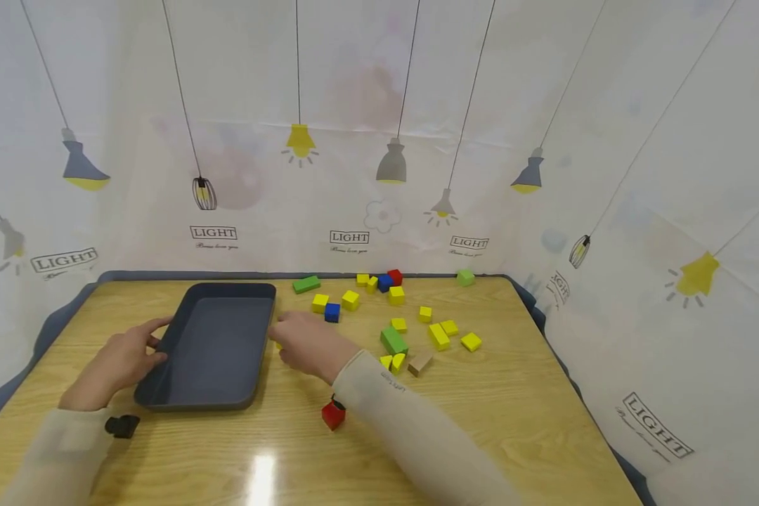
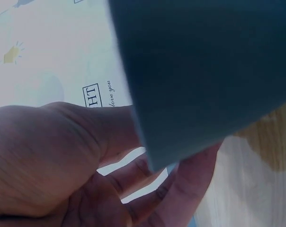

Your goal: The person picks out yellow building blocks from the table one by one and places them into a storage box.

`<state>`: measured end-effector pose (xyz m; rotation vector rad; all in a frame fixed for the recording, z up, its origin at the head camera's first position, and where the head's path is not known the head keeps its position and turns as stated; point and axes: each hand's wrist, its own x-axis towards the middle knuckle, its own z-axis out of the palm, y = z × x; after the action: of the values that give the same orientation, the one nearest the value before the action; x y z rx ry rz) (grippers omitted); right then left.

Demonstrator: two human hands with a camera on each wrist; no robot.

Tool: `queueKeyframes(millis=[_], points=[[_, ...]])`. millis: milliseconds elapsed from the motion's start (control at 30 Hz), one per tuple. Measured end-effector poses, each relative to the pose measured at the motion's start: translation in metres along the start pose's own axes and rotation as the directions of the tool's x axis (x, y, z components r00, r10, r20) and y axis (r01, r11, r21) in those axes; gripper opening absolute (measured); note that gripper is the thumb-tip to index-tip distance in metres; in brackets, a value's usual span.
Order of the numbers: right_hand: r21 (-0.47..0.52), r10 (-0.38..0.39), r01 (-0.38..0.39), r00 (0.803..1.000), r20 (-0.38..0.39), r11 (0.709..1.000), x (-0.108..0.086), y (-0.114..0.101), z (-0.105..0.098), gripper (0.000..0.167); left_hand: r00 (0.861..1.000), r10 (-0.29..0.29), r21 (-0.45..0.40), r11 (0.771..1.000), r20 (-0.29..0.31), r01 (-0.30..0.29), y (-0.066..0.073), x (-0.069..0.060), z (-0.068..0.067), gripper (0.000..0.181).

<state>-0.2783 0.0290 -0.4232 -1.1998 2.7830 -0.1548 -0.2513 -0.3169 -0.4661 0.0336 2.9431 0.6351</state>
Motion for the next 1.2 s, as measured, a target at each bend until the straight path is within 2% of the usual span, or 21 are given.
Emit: queueKeyframes(millis=[167, 367, 467, 600, 767, 900, 1067, 1200], points=[[-0.051, -0.081, 0.081, 0.997, 0.010, 0.995, 0.023, -0.029, 0.000, 0.033, 1.000, -0.006, -0.004, 1.000, 0.000, 0.006, 0.000, 0.001, 0.001, 0.077], [-0.094, -0.191, 0.192, 0.981, 0.022, 0.977, 0.043, -0.064, 0.010, 0.033, 1.000, -0.002, -0.008, 1.000, 0.003, 0.002, -0.005, 0.000, 0.001, 0.077], [-0.119, -0.195, 0.200, 0.980, 0.051, 0.973, 0.050, -0.079, 0.016, 0.031, 1.000, 0.001, -0.011, 1.000, 0.007, 0.000, -0.006, 0.000, 0.001, 0.076], [-0.151, -0.163, 0.176, 0.982, 0.097, 0.973, 0.057, -0.090, 0.023, 0.028, 1.000, 0.004, -0.012, 1.000, -0.002, -0.004, -0.007, 0.002, 0.001, 0.076], [-0.139, -0.136, 0.150, 0.985, 0.106, 0.979, 0.058, -0.091, 0.025, 0.032, 1.000, -0.001, -0.016, 1.000, 0.009, 0.001, -0.005, 0.003, 0.000, 0.076], [-0.090, -0.136, 0.143, 0.988, 0.075, 0.986, 0.051, -0.085, 0.020, 0.037, 0.999, -0.021, -0.022, 1.000, 0.027, 0.022, -0.003, 0.002, -0.001, 0.077], [-0.067, -0.152, 0.154, 0.988, 0.023, 0.986, 0.041, -0.071, 0.013, 0.040, 0.999, -0.020, -0.019, 1.000, 0.027, 0.020, -0.002, 0.000, -0.002, 0.077], [-0.075, -0.112, 0.111, 0.994, -0.005, 0.991, 0.035, -0.054, 0.009, 0.040, 1.000, -0.008, -0.013, 1.000, 0.013, 0.008, -0.001, -0.001, -0.001, 0.077]])
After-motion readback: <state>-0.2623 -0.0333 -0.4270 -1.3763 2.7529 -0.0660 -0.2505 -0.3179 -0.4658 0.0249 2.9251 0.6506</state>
